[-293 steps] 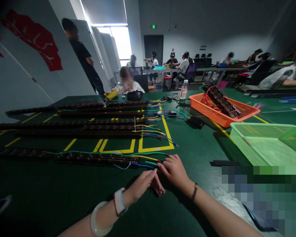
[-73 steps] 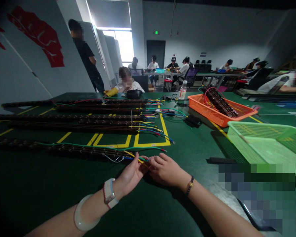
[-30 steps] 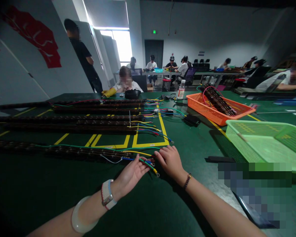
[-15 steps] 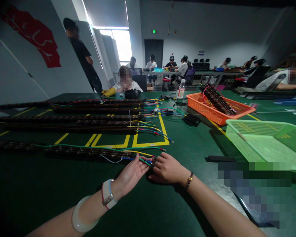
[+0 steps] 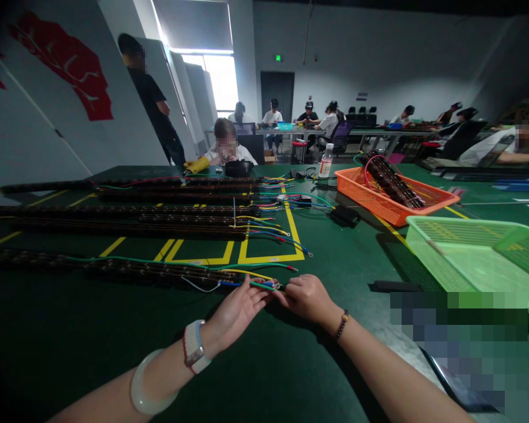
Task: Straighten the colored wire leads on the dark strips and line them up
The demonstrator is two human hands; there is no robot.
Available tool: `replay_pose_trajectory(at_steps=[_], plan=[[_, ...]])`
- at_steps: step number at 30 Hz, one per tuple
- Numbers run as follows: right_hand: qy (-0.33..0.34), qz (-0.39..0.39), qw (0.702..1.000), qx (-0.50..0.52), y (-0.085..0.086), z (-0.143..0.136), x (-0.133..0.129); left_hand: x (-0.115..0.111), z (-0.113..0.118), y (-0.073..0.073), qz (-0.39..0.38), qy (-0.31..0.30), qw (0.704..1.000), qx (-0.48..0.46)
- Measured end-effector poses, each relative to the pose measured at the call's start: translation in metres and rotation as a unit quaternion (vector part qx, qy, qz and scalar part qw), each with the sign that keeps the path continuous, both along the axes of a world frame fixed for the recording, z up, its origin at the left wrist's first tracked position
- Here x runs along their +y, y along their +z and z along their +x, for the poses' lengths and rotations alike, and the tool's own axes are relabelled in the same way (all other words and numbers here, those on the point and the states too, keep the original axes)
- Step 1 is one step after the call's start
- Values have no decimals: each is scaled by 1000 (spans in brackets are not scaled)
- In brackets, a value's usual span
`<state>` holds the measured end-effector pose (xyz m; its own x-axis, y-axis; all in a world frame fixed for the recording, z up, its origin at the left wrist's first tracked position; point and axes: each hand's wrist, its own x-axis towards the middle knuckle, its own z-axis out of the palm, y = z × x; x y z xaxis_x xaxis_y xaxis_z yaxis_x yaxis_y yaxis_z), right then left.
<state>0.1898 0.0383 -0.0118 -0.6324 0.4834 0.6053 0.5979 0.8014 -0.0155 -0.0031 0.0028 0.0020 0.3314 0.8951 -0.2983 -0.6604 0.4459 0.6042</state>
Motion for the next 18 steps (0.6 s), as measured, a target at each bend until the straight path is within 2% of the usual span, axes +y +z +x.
replay_pose_trajectory(at_steps=[5, 8, 13, 18], plan=[[3, 37, 999, 35, 7, -4, -6, -2, 1, 3, 6, 0, 1000, 15], [-33, 5, 998, 61, 9, -3, -4, -3, 1, 1, 16, 0, 1000, 27], [-83, -70, 989, 98, 7, -1, 1, -5, 0, -1, 42, -38, 997, 59], [-145, -39, 986, 74, 4, -4, 3, -5, -2, 3, 35, -62, 996, 49]])
